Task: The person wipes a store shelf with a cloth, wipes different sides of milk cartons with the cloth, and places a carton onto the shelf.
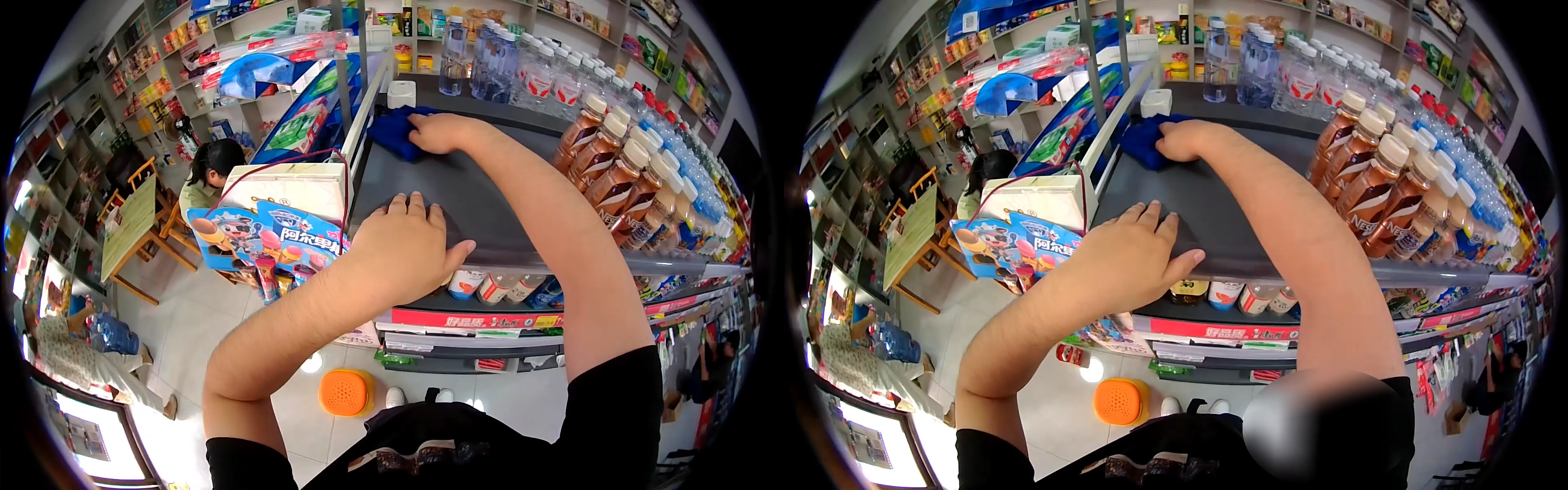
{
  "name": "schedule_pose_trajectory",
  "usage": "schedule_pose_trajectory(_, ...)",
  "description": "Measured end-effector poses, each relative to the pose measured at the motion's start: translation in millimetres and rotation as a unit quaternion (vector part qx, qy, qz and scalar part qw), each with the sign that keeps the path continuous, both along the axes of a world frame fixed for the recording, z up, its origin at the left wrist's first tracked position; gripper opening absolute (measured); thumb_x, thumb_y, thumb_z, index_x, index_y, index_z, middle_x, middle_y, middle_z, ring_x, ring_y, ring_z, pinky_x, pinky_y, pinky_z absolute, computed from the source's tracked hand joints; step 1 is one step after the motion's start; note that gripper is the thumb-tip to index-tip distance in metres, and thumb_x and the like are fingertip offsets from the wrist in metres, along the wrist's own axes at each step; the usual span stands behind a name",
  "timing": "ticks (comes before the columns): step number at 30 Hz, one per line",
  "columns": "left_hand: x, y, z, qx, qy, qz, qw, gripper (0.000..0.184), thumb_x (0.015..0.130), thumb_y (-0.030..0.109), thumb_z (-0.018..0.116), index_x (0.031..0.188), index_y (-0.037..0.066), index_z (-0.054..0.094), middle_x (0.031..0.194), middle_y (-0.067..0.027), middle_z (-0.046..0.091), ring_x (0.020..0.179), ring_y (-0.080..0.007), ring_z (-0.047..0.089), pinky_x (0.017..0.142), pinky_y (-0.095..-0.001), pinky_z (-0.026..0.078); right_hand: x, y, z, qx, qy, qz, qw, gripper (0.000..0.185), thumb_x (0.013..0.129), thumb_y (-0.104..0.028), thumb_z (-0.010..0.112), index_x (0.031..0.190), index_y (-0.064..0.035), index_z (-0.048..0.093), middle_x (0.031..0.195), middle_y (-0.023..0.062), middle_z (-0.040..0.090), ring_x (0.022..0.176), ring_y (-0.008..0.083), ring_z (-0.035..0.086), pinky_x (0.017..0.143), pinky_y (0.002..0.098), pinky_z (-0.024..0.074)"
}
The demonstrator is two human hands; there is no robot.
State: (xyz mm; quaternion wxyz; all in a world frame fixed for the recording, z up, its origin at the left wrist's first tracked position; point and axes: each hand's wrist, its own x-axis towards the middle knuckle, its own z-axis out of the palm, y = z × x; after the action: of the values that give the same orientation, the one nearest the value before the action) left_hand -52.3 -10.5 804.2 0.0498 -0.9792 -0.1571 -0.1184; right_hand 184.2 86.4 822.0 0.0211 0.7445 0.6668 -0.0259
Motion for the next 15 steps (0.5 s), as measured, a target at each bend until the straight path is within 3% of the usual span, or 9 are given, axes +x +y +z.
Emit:
schedule_pose_trajectory(3,0,0,-1,0.004,0.005,-0.002,1.0,0.068,0.101,0.049,0.036,0.127,-0.012,0.052,0.128,-0.034,0.054,0.125,-0.0438,0.05,0.103,-0.0443,0.044,15,-21,6,0.0,-0.005,-0.057,0.998,0.056,0.098,-0.036,0.039,0.141,-0.0002,0.041,0.13,0.025,0.057,0.121,0.0381,0.055,0.102,0.0437,0.0413)
schedule_pose_trajectory(4,0,-1,0,0.003,0.013,0.001,1.0,0.068,0.101,0.049,0.036,0.128,-0.011,0.052,0.129,-0.0339,0.053,0.126,-0.0437,0.05,0.103,-0.0443,0.044,16,-28,12,-0.023,0.002,-0.098,0.995,0.058,0.096,-0.036,0.04,0.143,-0.0025,0.042,0.139,0.0201,0.052,0.128,0.0333,0.05,0.107,0.0415,0.0382)
schedule_pose_trajectory(6,1,-2,2,0.004,0.027,0.008,1.0,0.068,0.101,0.049,0.035,0.128,-0.011,0.051,0.13,-0.0337,0.053,0.126,-0.0436,0.05,0.103,-0.0443,0.044,23,-40,15,-0.024,-0.014,-0.144,0.989,0.055,0.095,-0.034,0.04,0.14,-0.0025,0.047,0.14,0.0198,0.051,0.127,0.0336,0.051,0.106,0.0408,0.0394)
schedule_pose_trajectory(12,1,-3,3,-0.024,0.034,0.016,0.999,0.068,0.101,0.049,0.036,0.13,-0.011,0.051,0.131,-0.0339,0.052,0.128,-0.0432,0.049,0.103,-0.044,0.044,74,-48,-2,-0.086,-0.044,-0.265,0.96,0.044,0.089,-0.017,0.045,0.127,-0.0011,0.061,0.138,0.0187,0.054,0.127,0.0355,0.052,0.103,0.048,0.0418)
schedule_pose_trajectory(13,1,-2,3,-0.024,0.033,0.014,0.999,0.067,0.101,0.048,0.036,0.129,-0.011,0.051,0.131,-0.034,0.051,0.128,-0.0433,0.048,0.103,-0.0441,0.044,72,-55,-3,-0.05,-0.017,-0.294,0.954,0.042,0.086,-0.011,0.048,0.125,0.0001,0.062,0.134,0.0193,0.057,0.124,0.0362,0.055,0.101,0.0519,0.0435)
schedule_pose_trajectory(15,0,-2,2,-0.022,0.031,0.011,0.999,0.066,0.101,0.047,0.037,0.129,-0.01,0.051,0.131,-0.0341,0.051,0.128,-0.0435,0.048,0.103,-0.0442,0.044,62,-59,-7,-0.082,-0.06,-0.283,0.954,0.042,0.086,-0.011,0.049,0.124,-0.0001,0.063,0.134,0.02,0.057,0.121,0.0359,0.058,0.099,0.0511,0.0452)
